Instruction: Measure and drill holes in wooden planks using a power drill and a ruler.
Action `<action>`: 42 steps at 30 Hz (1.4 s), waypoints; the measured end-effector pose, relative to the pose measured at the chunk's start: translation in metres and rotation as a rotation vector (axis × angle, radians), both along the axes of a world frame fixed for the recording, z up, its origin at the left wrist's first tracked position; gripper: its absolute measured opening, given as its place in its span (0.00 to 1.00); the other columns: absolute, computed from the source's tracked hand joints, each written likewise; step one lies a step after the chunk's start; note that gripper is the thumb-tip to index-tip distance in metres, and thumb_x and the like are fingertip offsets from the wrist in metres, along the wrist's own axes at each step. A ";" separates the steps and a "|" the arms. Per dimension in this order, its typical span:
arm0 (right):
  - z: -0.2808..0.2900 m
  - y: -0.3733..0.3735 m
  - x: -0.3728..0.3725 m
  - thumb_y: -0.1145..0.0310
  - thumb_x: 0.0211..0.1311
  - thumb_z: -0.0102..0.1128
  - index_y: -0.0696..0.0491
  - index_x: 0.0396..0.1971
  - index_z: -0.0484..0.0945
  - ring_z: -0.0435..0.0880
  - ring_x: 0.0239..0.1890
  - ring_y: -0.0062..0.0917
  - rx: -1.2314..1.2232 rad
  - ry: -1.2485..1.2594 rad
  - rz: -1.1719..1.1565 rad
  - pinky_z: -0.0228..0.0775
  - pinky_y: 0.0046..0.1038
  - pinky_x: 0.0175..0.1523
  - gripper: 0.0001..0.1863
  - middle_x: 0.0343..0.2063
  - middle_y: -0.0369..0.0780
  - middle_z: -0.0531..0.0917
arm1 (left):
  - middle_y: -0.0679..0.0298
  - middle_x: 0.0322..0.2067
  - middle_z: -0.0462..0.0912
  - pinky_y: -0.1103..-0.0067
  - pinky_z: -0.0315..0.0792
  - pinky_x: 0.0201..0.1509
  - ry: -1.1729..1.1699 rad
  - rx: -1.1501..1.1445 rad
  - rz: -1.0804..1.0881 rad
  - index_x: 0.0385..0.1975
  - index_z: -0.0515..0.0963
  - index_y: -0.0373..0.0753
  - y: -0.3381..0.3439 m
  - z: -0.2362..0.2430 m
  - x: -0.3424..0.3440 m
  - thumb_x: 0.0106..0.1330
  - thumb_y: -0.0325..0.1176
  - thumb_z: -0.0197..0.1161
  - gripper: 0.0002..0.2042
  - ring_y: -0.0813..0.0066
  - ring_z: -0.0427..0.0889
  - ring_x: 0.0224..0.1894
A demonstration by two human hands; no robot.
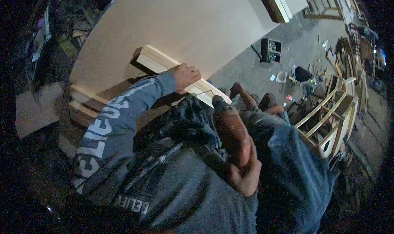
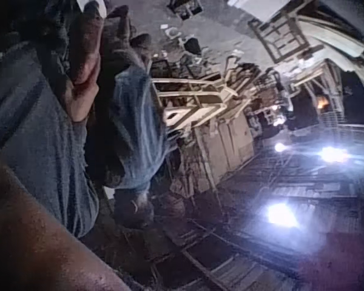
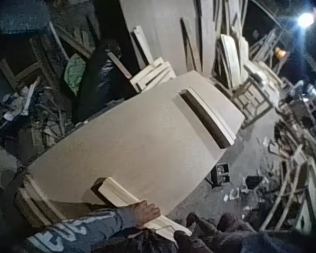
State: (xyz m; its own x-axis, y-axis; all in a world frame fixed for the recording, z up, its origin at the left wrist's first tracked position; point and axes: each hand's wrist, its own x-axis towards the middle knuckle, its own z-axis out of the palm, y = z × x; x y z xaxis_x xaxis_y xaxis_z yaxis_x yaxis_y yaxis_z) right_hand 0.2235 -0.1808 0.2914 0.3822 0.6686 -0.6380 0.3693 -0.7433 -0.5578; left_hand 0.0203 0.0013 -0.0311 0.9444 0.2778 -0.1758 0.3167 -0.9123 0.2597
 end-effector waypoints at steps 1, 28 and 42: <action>0.008 -0.006 0.000 0.78 0.47 0.59 0.61 0.62 0.68 0.80 0.58 0.36 -0.007 -0.073 -0.049 0.68 0.32 0.63 0.36 0.52 0.52 0.82 | 0.66 0.44 0.75 0.71 0.72 0.46 -0.010 0.011 0.019 0.50 0.73 0.42 0.004 -0.002 0.003 0.47 0.46 0.71 0.29 0.69 0.76 0.50; -0.161 0.152 0.080 0.76 0.57 0.64 0.62 0.65 0.57 0.85 0.41 0.39 0.330 0.757 0.361 0.80 0.39 0.46 0.37 0.50 0.54 0.79 | 0.60 0.40 0.82 0.71 0.82 0.47 -2.382 -1.833 1.231 0.45 0.73 0.40 0.012 0.123 0.043 0.66 0.56 0.64 0.24 0.72 0.84 0.40; -0.264 0.252 0.190 0.73 0.57 0.65 0.60 0.68 0.56 0.75 0.52 0.32 0.188 0.706 1.173 0.70 0.35 0.59 0.40 0.52 0.47 0.75 | 0.64 0.32 0.83 0.69 0.82 0.45 -3.084 -1.325 1.383 0.34 0.74 0.43 -0.054 0.117 0.097 0.69 0.46 0.64 0.13 0.66 0.84 0.35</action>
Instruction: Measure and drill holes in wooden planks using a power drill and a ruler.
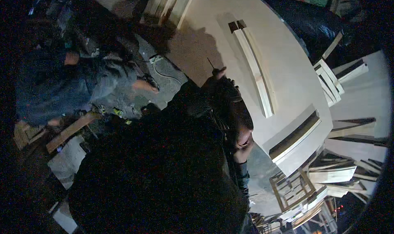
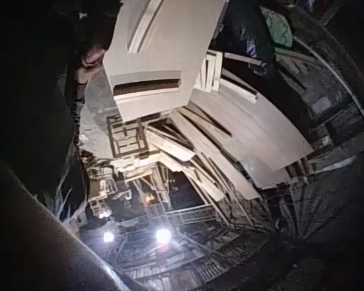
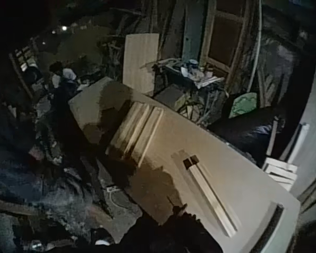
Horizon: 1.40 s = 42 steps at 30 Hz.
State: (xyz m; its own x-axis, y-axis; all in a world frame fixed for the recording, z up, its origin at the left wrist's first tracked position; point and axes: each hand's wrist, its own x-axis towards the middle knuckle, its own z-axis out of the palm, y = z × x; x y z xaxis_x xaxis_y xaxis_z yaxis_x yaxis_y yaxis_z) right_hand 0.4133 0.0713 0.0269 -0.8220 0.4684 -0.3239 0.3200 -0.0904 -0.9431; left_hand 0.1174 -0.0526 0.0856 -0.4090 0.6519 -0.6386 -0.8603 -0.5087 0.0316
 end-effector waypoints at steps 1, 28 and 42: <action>0.012 -0.003 -0.013 0.73 0.57 0.65 0.60 0.68 0.56 0.75 0.52 0.32 -0.004 -0.002 0.026 0.70 0.35 0.59 0.40 0.52 0.47 0.75 | 0.64 0.32 0.83 0.69 0.82 0.45 -0.002 -0.006 0.027 0.34 0.74 0.43 0.000 -0.004 0.004 0.69 0.46 0.64 0.13 0.66 0.84 0.35; 0.040 -0.027 -0.047 0.55 0.54 0.73 0.59 0.68 0.64 0.83 0.54 0.39 0.204 0.156 0.434 0.75 0.37 0.57 0.45 0.54 0.51 0.81 | 0.64 0.28 0.81 0.67 0.81 0.47 0.109 -0.058 -0.026 0.31 0.74 0.43 -0.073 -0.004 0.020 0.69 0.39 0.61 0.08 0.66 0.82 0.35; 0.087 -0.046 -0.028 0.56 0.53 0.73 0.61 0.66 0.61 0.80 0.55 0.45 0.511 0.039 0.182 0.74 0.42 0.57 0.45 0.55 0.55 0.77 | 0.64 0.24 0.79 0.75 0.77 0.37 0.540 -0.156 -0.272 0.32 0.76 0.37 -0.021 0.127 0.063 0.66 0.34 0.68 0.09 0.74 0.82 0.30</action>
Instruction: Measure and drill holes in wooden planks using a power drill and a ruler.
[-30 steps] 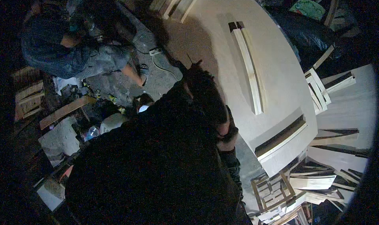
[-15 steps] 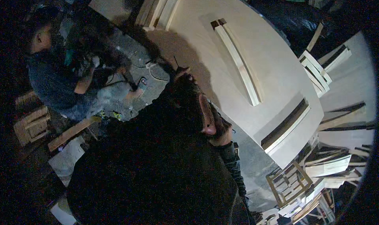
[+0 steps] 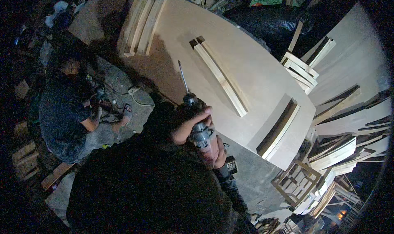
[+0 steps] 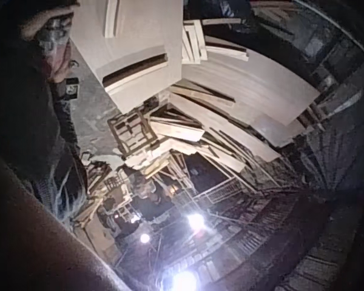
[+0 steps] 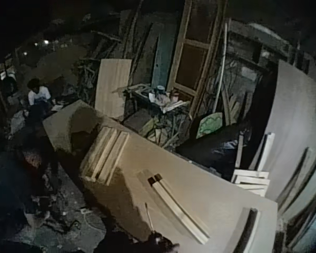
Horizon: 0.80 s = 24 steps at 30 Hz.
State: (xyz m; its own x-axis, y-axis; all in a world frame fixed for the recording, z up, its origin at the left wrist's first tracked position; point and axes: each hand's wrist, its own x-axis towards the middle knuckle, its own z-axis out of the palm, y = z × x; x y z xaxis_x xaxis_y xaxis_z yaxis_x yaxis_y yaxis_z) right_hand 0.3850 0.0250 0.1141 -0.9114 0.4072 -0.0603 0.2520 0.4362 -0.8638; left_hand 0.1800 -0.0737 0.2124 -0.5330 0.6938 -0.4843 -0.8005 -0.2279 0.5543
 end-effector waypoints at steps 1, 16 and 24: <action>-0.012 0.000 0.008 0.55 0.52 0.75 0.64 0.67 0.57 0.78 0.59 0.46 -0.062 -0.142 -0.020 0.73 0.43 0.60 0.50 0.59 0.57 0.74 | 0.64 0.25 0.79 0.75 0.77 0.38 0.139 -0.004 -0.013 0.33 0.75 0.37 -0.001 0.008 0.002 0.66 0.35 0.68 0.10 0.74 0.82 0.31; 0.002 0.006 -0.030 0.51 0.55 0.69 0.54 0.70 0.58 0.73 0.63 0.39 -0.051 -0.153 0.045 0.69 0.34 0.63 0.47 0.64 0.46 0.69 | 0.63 0.35 0.81 0.74 0.78 0.45 0.317 0.157 0.010 0.43 0.70 0.40 -0.005 0.028 0.007 0.67 0.27 0.64 0.10 0.74 0.83 0.39; 0.002 0.010 -0.029 0.53 0.53 0.71 0.56 0.69 0.59 0.73 0.63 0.43 -0.134 -0.188 0.120 0.73 0.34 0.59 0.47 0.66 0.51 0.66 | 0.67 0.26 0.80 0.78 0.77 0.36 0.363 0.050 0.060 0.36 0.71 0.41 -0.007 0.037 -0.004 0.71 0.35 0.63 0.08 0.78 0.81 0.31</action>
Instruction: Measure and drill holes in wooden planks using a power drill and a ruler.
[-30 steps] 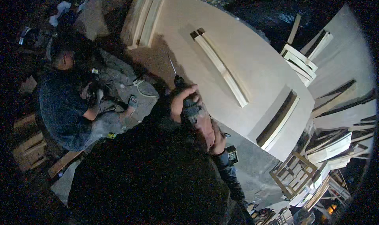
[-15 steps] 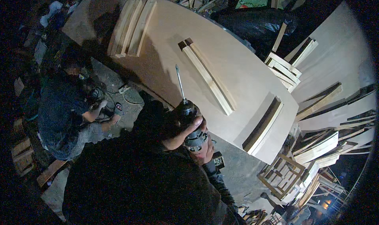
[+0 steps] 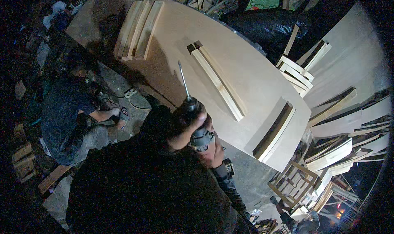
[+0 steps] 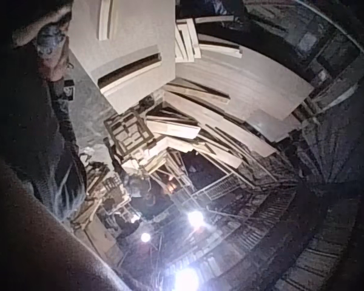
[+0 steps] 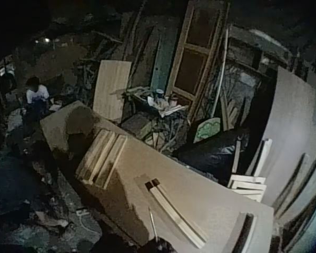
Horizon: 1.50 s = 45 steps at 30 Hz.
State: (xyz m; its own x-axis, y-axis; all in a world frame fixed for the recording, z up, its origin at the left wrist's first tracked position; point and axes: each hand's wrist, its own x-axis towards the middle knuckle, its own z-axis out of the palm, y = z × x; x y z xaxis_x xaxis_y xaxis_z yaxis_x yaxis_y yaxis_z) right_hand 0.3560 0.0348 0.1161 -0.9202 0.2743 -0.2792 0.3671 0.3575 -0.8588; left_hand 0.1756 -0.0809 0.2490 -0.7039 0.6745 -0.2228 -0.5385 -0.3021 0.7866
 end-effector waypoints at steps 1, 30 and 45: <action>0.002 0.006 0.003 0.53 0.52 0.72 0.56 0.69 0.59 0.73 0.63 0.43 0.171 0.018 0.110 0.74 0.35 0.58 0.48 0.66 0.52 0.67 | 0.67 0.26 0.80 0.78 0.77 0.36 -0.001 0.004 -0.001 0.36 0.71 0.41 0.000 -0.004 -0.005 0.71 0.35 0.63 0.08 0.78 0.81 0.31; 0.104 -0.095 -0.215 0.67 0.70 0.60 0.61 0.52 0.76 0.74 0.41 0.17 -0.428 0.245 0.010 0.68 0.22 0.50 0.17 0.38 0.35 0.82 | 0.57 0.45 0.67 0.74 0.68 0.53 0.352 -0.370 0.252 0.55 0.66 0.36 -0.093 -0.097 -0.099 0.76 0.42 0.53 0.18 0.68 0.72 0.48; 0.092 -0.185 -0.340 0.63 0.73 0.56 0.60 0.49 0.77 0.78 0.39 0.17 -0.616 0.204 -0.258 0.70 0.21 0.47 0.15 0.38 0.35 0.83 | 0.61 0.51 0.74 0.75 0.65 0.64 -0.063 -0.171 -0.091 0.60 0.63 0.36 -0.196 -0.094 -0.214 0.76 0.44 0.54 0.22 0.72 0.72 0.56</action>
State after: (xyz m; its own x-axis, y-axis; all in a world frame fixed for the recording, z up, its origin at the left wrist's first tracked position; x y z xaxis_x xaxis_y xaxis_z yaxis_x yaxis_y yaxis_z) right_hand 0.0161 -0.1502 0.2080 -0.8978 0.3380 -0.2825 0.1844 -0.2939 -0.9379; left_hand -0.0389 -0.2767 0.1548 -0.6230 0.6829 -0.3815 -0.6072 -0.1147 0.7863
